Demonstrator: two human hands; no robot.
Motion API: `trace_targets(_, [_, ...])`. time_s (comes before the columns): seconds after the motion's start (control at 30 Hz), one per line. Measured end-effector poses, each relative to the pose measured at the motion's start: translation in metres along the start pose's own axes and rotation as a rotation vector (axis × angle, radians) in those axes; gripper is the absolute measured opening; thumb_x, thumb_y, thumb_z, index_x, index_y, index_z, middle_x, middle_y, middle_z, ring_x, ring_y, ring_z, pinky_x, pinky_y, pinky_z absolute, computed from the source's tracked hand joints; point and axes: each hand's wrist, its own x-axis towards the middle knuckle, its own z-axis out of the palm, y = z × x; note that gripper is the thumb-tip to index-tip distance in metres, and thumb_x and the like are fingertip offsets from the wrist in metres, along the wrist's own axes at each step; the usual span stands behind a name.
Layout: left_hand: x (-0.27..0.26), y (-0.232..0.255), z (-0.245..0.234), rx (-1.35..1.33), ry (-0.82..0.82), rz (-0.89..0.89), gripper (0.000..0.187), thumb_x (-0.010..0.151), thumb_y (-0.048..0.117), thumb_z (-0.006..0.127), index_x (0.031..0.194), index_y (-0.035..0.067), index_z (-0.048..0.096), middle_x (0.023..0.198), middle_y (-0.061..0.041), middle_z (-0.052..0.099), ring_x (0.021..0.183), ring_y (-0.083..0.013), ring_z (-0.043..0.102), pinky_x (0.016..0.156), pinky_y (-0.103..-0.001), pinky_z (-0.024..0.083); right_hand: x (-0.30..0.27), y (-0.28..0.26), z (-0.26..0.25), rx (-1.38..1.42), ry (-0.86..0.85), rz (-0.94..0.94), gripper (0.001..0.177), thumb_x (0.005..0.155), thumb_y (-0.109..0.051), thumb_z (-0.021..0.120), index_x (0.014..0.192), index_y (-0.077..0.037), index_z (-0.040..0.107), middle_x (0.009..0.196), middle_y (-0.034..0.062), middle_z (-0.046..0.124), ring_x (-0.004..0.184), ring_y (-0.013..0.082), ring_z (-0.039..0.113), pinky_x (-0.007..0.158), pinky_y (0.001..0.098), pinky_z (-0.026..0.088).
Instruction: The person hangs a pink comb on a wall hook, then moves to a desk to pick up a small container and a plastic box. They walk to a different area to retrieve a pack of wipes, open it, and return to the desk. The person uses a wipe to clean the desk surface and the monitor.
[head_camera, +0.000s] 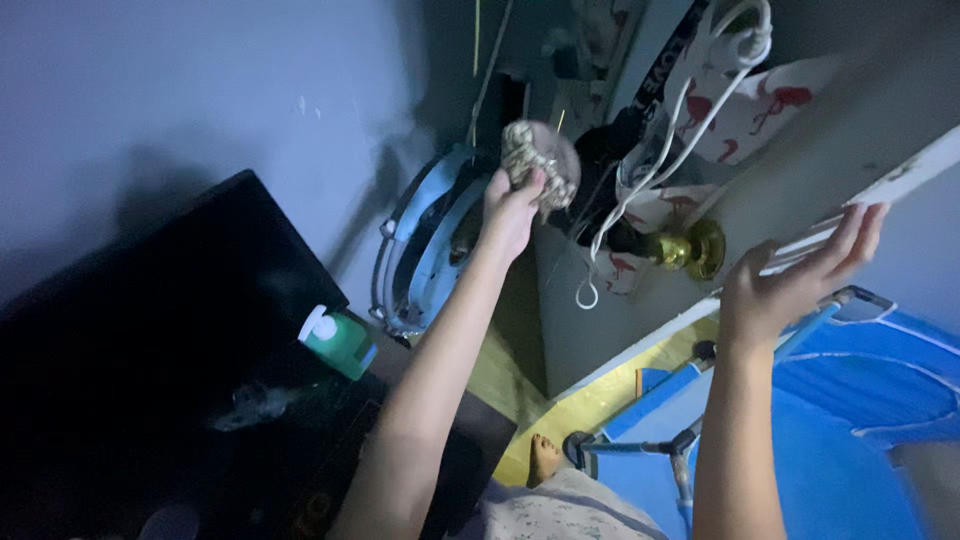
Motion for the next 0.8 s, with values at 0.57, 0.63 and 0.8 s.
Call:
trace_targets(0.57, [0.132, -0.089, 0.02, -0.003, -0.099, 0.011, 0.044, 0.099, -0.005, 0.056, 0.14, 0.008, 0.045, 0.127, -0.015, 0.059, 0.111, -0.0276, 0.062, 0.097, -0.043, 0.053, 0.0, -0.126, 0.065, 0.427, -0.587, -0.251, 0.054, 0.08, 0.012, 0.062, 0.129, -0.008, 0.058, 0.14, 0.0214, 0.051, 0.12, 0.0339, 0.059, 0.092, 0.0406, 0.054])
trace_targets(0.63, [0.146, -0.11, 0.004, 0.496, -0.108, 0.12, 0.046, 0.091, -0.005, 0.06, 0.135, 0.002, 0.049, 0.126, -0.021, 0.06, 0.115, -0.0333, 0.062, 0.098, -0.043, 0.051, 0.001, -0.123, 0.07, 0.439, -0.642, -0.22, 0.055, 0.078, 0.013, 0.062, 0.129, -0.008, 0.058, 0.14, 0.0212, 0.05, 0.118, 0.0337, 0.06, 0.092, 0.0402, 0.054])
trace_targets(0.8, [0.181, -0.158, -0.02, 1.546, -0.249, 0.245, 0.035, 0.087, 0.0, 0.063, 0.121, -0.002, 0.064, 0.123, -0.029, 0.065, 0.116, -0.0428, 0.062, 0.095, -0.048, 0.051, -0.003, -0.112, 0.08, 0.417, -0.658, -0.231, 0.06, 0.075, 0.013, 0.062, 0.131, -0.008, 0.058, 0.139, 0.0216, 0.046, 0.122, 0.0384, 0.058, 0.095, 0.0412, 0.054])
